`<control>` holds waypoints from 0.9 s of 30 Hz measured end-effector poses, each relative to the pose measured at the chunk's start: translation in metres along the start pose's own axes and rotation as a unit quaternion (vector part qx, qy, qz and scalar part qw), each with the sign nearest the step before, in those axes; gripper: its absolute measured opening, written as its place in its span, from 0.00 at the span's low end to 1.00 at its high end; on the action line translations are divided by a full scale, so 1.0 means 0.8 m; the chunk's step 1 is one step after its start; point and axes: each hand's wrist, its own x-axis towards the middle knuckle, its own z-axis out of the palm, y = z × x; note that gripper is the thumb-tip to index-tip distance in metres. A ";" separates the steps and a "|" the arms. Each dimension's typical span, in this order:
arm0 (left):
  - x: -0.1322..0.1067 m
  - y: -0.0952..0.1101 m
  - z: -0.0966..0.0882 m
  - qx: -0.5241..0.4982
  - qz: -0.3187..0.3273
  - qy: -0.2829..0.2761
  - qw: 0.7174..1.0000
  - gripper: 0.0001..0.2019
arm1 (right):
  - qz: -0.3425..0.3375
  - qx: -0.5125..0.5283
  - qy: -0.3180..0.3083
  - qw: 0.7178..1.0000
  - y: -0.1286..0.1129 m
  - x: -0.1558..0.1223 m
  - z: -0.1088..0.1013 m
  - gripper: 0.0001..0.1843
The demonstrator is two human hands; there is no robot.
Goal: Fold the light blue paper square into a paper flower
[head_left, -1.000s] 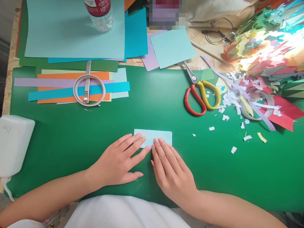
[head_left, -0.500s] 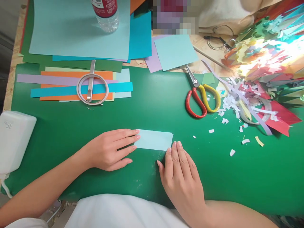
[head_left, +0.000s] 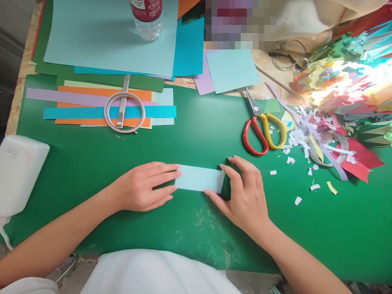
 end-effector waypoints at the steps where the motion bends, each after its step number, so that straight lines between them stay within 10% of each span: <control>1: 0.000 0.000 0.000 0.010 -0.001 0.001 1.000 0.03 | -0.007 0.031 0.007 0.999 0.001 0.001 0.001 0.28; 14: 0.005 0.004 0.002 0.103 -0.063 -0.001 0.993 0.17 | -0.044 0.120 0.085 0.988 -0.005 0.001 0.003 0.22; 27: 0.003 0.027 0.016 0.058 -0.065 0.073 0.993 0.08 | -0.251 0.160 0.057 0.953 -0.014 0.005 -0.009 0.10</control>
